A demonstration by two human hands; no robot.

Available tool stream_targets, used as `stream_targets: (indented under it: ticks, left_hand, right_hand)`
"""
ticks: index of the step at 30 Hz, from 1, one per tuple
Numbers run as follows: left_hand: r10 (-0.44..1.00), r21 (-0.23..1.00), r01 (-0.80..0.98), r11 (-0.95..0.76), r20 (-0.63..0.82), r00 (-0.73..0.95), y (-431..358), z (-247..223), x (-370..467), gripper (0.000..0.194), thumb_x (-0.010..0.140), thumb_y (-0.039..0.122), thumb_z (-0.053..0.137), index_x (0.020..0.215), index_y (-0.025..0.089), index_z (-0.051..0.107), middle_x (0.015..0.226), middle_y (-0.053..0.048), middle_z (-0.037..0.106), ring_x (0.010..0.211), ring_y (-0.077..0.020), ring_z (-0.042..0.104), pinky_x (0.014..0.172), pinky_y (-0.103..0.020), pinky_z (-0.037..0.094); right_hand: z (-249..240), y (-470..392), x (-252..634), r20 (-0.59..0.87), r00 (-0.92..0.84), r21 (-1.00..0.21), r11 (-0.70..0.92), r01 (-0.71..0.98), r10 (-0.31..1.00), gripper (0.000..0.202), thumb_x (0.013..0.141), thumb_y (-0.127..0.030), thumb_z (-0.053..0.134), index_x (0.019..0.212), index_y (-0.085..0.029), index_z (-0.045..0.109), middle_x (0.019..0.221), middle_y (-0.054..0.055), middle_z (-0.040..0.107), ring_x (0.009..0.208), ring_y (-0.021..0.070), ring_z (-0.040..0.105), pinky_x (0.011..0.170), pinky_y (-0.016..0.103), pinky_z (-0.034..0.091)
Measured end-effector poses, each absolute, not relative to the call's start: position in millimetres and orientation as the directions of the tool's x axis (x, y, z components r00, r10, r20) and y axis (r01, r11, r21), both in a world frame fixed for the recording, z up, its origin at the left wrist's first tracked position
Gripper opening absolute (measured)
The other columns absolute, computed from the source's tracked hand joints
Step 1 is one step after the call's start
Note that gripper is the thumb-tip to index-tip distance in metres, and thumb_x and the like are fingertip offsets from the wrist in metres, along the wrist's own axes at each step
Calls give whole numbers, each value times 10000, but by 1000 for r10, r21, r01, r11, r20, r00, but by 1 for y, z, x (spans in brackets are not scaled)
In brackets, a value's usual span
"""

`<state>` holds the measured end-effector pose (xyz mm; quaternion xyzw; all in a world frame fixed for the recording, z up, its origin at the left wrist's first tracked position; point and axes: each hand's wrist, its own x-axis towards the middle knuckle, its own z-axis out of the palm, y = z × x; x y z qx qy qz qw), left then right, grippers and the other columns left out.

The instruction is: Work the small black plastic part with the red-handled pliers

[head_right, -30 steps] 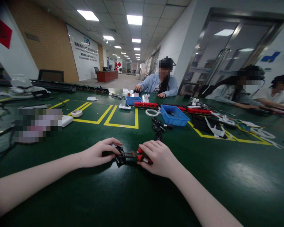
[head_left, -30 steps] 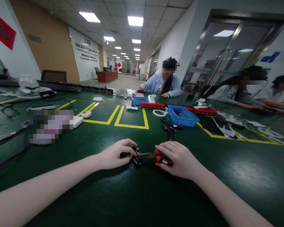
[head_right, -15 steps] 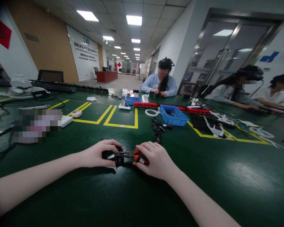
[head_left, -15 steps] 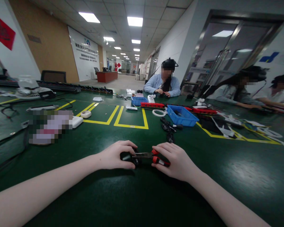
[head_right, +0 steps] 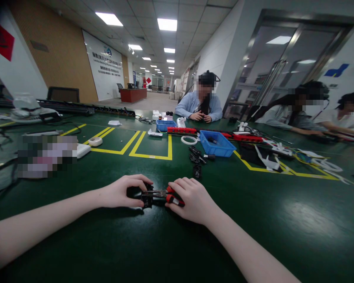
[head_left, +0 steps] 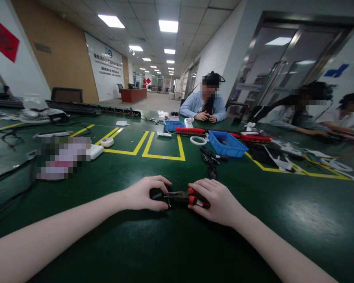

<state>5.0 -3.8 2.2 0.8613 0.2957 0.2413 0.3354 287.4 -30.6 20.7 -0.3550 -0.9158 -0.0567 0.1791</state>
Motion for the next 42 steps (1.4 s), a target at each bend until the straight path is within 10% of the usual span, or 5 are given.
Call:
stream_targets:
  ticks: [42]
  left_hand:
    - [624,691,330,-643,224,748,-4,3,5,296,783,323,763,1025,198,650,1307,-98,576,1200,-267,563,1038,-426,433]
  right_hand:
    - [25,-30,289,307,-689,-60,735,675,657,382,797,-376,716,1105,-165,639,1016,100,710,902,248,667,778,404,555]
